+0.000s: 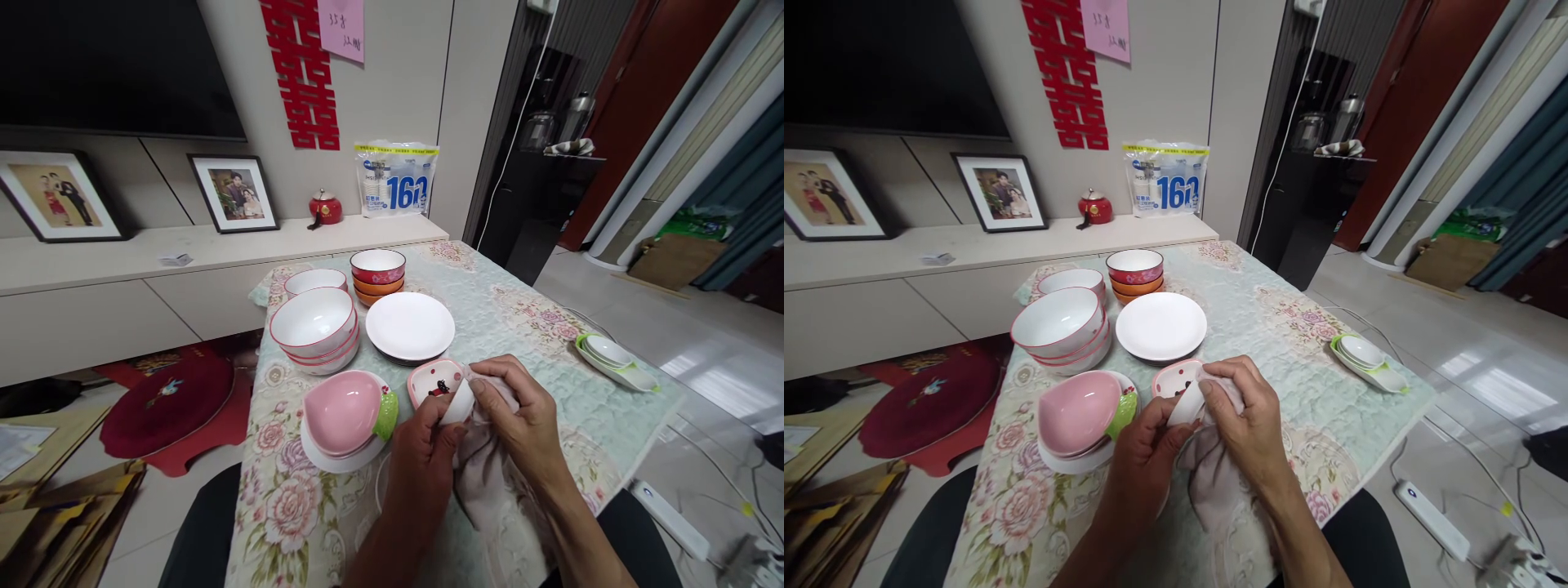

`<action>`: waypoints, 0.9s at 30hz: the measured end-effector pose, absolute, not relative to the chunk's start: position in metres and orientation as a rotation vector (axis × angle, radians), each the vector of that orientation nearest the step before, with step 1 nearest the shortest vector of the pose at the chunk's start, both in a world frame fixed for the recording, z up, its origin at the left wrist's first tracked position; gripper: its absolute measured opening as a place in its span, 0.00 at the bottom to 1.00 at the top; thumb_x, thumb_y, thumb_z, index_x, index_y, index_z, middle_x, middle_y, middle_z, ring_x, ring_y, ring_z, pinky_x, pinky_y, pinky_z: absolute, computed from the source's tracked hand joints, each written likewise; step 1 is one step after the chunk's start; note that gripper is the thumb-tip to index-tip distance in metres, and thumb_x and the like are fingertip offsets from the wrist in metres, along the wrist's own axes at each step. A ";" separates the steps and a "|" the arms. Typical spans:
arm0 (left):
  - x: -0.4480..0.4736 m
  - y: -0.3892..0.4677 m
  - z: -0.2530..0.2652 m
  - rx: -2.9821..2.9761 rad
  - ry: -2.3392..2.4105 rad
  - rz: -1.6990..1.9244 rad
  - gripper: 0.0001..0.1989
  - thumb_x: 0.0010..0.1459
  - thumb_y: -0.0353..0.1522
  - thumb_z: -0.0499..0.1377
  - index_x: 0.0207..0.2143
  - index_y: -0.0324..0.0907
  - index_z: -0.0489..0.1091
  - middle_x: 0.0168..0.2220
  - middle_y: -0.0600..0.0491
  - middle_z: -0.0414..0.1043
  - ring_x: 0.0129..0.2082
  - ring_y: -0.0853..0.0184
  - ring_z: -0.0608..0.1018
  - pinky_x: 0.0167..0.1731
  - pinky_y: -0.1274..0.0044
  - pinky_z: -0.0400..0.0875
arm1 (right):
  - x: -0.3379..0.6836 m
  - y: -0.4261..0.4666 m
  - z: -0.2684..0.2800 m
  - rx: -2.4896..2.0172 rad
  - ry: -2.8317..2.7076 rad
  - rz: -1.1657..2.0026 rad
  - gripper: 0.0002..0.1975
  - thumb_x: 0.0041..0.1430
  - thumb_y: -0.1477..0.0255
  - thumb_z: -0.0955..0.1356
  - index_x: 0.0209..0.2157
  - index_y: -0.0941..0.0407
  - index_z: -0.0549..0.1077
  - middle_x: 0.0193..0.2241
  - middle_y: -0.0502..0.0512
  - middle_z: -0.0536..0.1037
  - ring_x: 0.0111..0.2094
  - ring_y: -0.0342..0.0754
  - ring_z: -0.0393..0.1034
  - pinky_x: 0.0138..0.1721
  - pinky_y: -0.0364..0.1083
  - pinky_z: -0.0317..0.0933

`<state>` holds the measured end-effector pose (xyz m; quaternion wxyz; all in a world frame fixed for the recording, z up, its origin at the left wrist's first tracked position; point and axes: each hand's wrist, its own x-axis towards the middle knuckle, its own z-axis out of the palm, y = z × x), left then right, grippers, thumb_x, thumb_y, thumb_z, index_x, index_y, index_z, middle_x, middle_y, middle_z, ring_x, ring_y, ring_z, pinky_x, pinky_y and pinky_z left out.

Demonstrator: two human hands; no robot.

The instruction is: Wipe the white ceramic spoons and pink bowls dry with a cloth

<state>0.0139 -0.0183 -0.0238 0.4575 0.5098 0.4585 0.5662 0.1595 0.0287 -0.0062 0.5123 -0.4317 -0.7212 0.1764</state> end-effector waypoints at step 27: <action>0.016 -0.016 -0.035 0.771 0.777 1.417 0.04 0.57 0.29 0.65 0.37 0.40 0.76 0.30 0.56 0.75 0.31 0.70 0.72 0.34 0.78 0.67 | 0.143 0.014 -0.004 -0.957 -1.822 0.219 0.08 0.66 0.76 0.66 0.43 0.54 0.77 0.35 0.55 0.72 0.37 0.50 0.69 0.36 0.48 0.65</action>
